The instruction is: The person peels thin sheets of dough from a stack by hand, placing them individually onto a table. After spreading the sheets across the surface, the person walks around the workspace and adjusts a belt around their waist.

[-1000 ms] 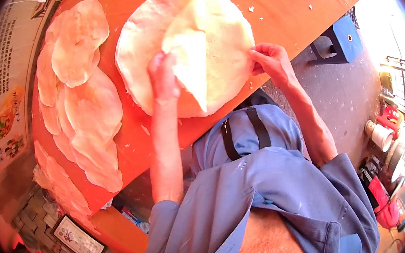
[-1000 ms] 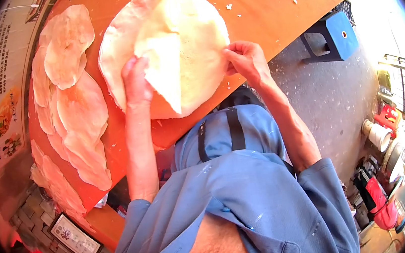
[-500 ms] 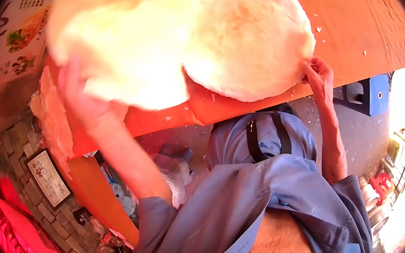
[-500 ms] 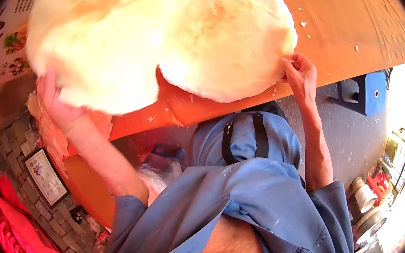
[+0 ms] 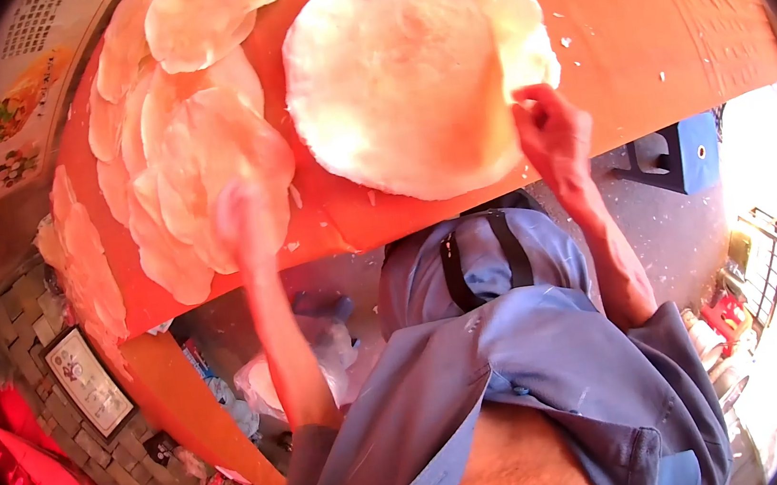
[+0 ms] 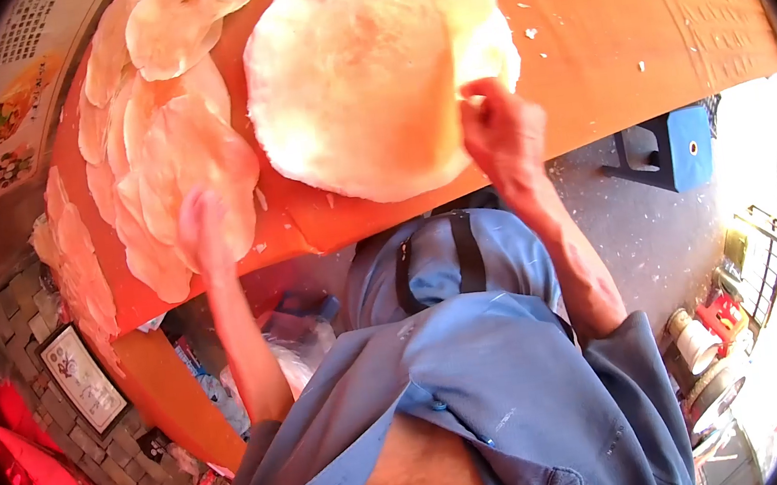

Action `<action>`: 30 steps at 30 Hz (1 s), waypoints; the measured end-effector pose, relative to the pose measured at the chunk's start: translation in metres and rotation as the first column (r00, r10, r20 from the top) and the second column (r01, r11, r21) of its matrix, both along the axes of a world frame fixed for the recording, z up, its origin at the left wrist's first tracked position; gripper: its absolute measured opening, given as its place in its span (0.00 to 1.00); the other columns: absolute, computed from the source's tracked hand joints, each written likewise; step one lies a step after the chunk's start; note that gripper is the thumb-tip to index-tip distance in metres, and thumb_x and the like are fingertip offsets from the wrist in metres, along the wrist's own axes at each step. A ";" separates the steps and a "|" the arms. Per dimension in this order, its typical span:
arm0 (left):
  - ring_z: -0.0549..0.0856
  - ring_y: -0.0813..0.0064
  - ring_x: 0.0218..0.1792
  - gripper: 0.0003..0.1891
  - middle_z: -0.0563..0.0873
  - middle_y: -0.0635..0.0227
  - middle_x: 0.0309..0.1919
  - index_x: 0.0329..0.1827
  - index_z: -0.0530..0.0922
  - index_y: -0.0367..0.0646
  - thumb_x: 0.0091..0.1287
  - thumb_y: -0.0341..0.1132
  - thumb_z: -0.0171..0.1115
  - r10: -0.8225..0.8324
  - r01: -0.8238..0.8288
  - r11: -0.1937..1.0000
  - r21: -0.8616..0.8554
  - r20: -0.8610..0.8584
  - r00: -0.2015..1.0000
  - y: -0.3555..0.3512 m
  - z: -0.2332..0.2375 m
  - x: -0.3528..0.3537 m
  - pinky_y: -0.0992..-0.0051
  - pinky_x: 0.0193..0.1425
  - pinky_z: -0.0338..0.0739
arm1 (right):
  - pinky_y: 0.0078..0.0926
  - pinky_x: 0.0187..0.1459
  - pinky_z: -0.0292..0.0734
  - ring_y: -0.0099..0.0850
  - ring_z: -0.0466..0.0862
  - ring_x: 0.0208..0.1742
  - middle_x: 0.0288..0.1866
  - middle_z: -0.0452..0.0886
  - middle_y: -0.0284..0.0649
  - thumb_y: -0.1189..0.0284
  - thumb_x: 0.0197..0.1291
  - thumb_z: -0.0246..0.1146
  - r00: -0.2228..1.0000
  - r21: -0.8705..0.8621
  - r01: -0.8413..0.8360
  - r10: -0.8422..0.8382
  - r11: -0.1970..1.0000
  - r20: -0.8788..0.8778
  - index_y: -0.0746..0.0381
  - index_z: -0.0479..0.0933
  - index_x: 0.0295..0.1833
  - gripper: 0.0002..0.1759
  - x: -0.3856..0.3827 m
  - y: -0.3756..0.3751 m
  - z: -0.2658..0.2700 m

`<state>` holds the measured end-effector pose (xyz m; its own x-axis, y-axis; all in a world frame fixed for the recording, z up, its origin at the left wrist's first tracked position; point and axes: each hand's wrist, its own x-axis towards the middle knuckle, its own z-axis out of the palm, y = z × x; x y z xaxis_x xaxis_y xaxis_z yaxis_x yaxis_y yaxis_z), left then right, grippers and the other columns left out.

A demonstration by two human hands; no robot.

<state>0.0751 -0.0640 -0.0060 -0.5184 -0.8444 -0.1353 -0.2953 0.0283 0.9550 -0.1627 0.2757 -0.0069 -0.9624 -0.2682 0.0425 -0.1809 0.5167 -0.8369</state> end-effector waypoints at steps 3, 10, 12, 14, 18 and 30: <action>0.83 0.71 0.51 0.25 0.82 0.62 0.53 0.65 0.72 0.32 0.70 0.37 0.64 -0.425 0.424 0.876 0.229 -0.045 0.904 0.100 0.014 -0.125 0.73 0.55 0.79 | 0.32 0.24 0.74 0.36 0.81 0.21 0.22 0.80 0.45 0.76 0.55 0.65 0.986 -0.096 -0.148 0.140 0.984 -0.091 0.59 0.81 0.40 0.06 0.008 -0.033 0.011; 0.84 0.78 0.43 0.15 0.86 0.67 0.43 0.55 0.79 0.32 0.71 0.33 0.58 -0.580 0.573 0.747 0.338 -0.091 0.810 0.147 -0.014 -0.215 0.78 0.49 0.79 | 0.33 0.31 0.78 0.39 0.82 0.27 0.27 0.81 0.44 0.72 0.51 0.73 0.976 -0.224 -0.219 0.217 0.950 -0.031 0.62 0.80 0.43 0.14 0.010 -0.024 0.015; 0.84 0.79 0.44 0.14 0.86 0.67 0.44 0.55 0.78 0.32 0.72 0.31 0.56 -0.488 0.552 0.745 0.375 -0.260 0.834 0.146 -0.020 -0.209 0.77 0.49 0.79 | 0.33 0.32 0.78 0.35 0.81 0.26 0.26 0.79 0.44 0.72 0.52 0.73 0.967 -0.275 0.081 -0.009 0.958 0.254 0.62 0.79 0.45 0.15 -0.001 0.005 -0.003; 0.83 0.80 0.43 0.14 0.86 0.68 0.44 0.55 0.78 0.32 0.72 0.30 0.55 -0.412 0.500 0.762 0.413 -0.287 0.865 0.153 -0.014 -0.209 0.77 0.48 0.78 | 0.34 0.32 0.78 0.36 0.80 0.25 0.26 0.78 0.43 0.71 0.51 0.73 0.990 -0.060 0.141 -0.142 0.988 -0.022 0.62 0.79 0.44 0.16 -0.020 0.029 -0.010; 0.79 0.86 0.37 0.12 0.84 0.74 0.38 0.51 0.80 0.32 0.72 0.31 0.55 -0.417 0.482 0.780 0.400 -0.243 0.876 0.177 -0.012 -0.212 0.81 0.40 0.75 | 0.36 0.31 0.77 0.42 0.82 0.27 0.31 0.81 0.45 0.69 0.51 0.71 0.992 0.158 0.005 0.015 0.987 -0.126 0.63 0.79 0.43 0.15 -0.036 0.039 -0.020; 0.74 0.89 0.32 0.10 0.81 0.76 0.34 0.47 0.81 0.33 0.72 0.31 0.57 -0.312 0.403 0.816 0.415 -0.271 0.911 0.179 -0.008 -0.199 0.84 0.34 0.71 | 0.45 0.35 0.76 0.48 0.82 0.35 0.35 0.80 0.46 0.73 0.49 0.68 0.973 0.254 0.031 0.030 0.967 -0.229 0.58 0.78 0.38 0.09 -0.046 0.018 -0.030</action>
